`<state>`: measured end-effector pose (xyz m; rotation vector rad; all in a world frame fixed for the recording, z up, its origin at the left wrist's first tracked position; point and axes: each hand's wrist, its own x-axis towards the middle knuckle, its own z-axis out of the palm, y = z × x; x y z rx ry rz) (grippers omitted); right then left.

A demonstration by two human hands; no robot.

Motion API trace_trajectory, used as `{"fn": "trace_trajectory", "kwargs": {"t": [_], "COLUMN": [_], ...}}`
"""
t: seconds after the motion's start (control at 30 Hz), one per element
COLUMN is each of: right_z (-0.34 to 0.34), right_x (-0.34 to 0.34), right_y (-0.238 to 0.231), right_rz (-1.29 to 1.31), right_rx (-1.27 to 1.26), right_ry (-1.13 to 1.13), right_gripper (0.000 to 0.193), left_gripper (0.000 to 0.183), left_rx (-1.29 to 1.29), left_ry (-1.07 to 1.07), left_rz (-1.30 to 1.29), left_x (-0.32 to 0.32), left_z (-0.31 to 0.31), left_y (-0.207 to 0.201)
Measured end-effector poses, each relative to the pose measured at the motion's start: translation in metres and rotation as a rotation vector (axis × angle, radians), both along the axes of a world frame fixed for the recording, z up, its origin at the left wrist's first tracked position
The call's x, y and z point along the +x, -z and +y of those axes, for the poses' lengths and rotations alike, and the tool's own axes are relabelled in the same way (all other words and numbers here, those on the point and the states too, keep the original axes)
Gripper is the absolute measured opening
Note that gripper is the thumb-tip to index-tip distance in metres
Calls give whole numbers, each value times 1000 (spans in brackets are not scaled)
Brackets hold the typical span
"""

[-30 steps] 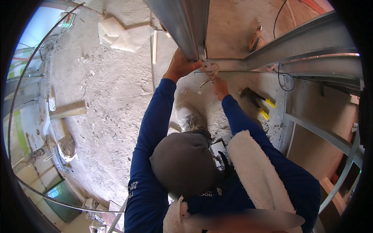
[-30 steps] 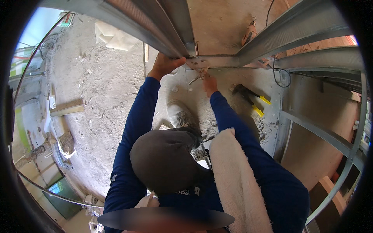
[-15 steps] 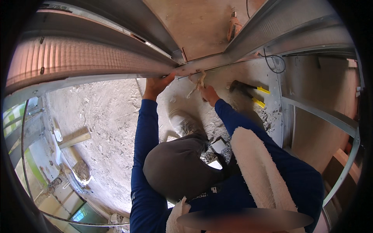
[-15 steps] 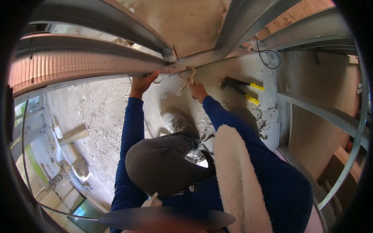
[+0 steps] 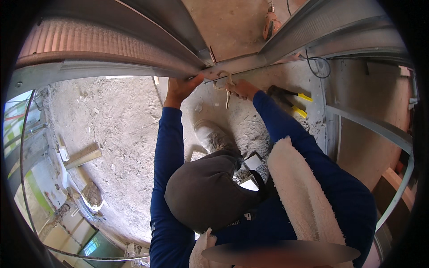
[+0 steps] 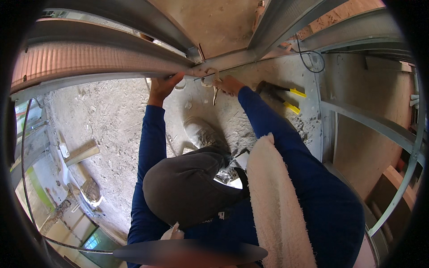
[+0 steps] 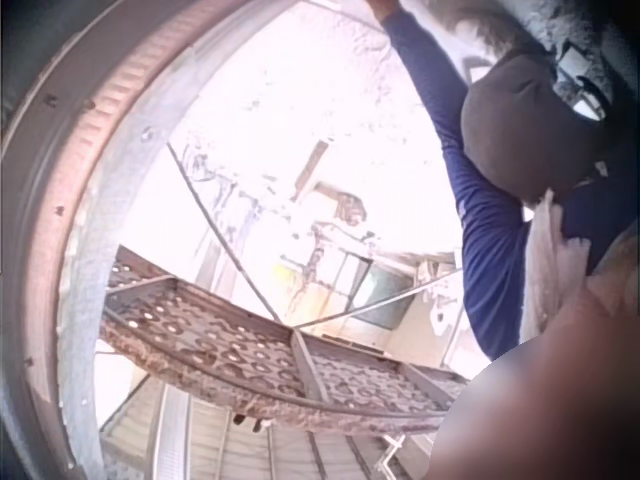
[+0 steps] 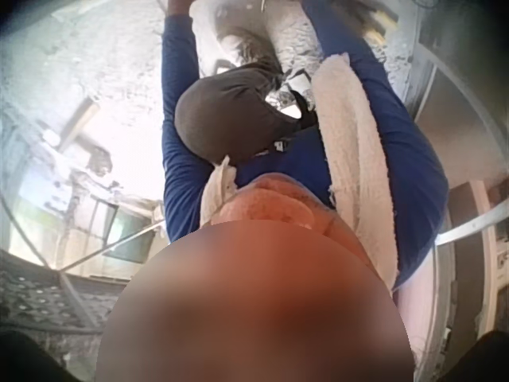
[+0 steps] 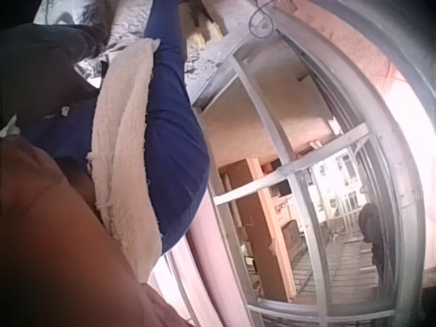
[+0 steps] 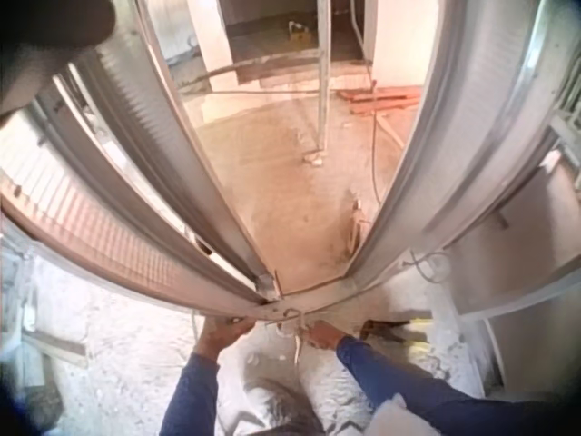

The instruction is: The person kneels on the floor and uses a power drill to fasten metal studs to a ceiling or wall frame. They also use tin snips to cut and adjust metal pieces and a hammer to secure them in place.

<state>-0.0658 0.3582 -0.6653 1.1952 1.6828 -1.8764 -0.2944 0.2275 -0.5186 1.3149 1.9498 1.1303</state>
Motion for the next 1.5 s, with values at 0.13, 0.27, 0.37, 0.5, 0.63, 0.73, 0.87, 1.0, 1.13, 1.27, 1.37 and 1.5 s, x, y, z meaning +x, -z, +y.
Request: {"fn": "trace_trajectory", "kwargs": {"t": [0.13, 0.27, 0.37, 0.5, 0.63, 0.73, 0.87, 1.0, 1.13, 1.27, 1.37, 1.5], "right_z": [18, -6, -27, -35, -32, -20, 14, 40, 51, 60, 63, 58], "right_x": [-38, -60, -54, -43, -41, -40, -44, -66, -82, -89, -91, -86], "right_y": [-12, -6, 7, 28, 40, 38, 23, 6, -3, -5, -4, -4], "right_rz": [24, -120, -149, -73, 92, 108, 17, -138, -245, -238, -239, -154], "right_rx": [149, 97, -157, -395, -283, -144, -69, -78, -139, -195, -185, 118], "right_ry": [-303, -292, -108, 47, 6, -116, -383, -599, -659, -639, -681, -865], "right_gripper": [49, 36, 24, 16, 20, 22, 23, 28, 25, 22, 27, 35], "left_gripper": [34, 32, 31, 33, 38, 41, 41, 39, 37, 34, 33, 33], "left_rx": [-41, -58, -29, -43, -87, -93, -92, -97, -79, -106, -142, -124], "left_ry": [-21, -4, 11, 2, 16, -3, -36, -38, -43, -19, -31, -3], "left_rz": [-81, -20, 6, 14, 15, -33, -62, -84, -78, -90, -168, -133], "left_x": [0, 0, 1, 1, -1, -1, 2, 3, 3, 1, 0, 0], "left_z": [1, 1, 1, -1, 0, 1, -1, -2, -3, -5, -6, -6], "left_y": [-2, -4, -4, -3, -3, -5, -7, -8, -4, 1, 3, 1]}}
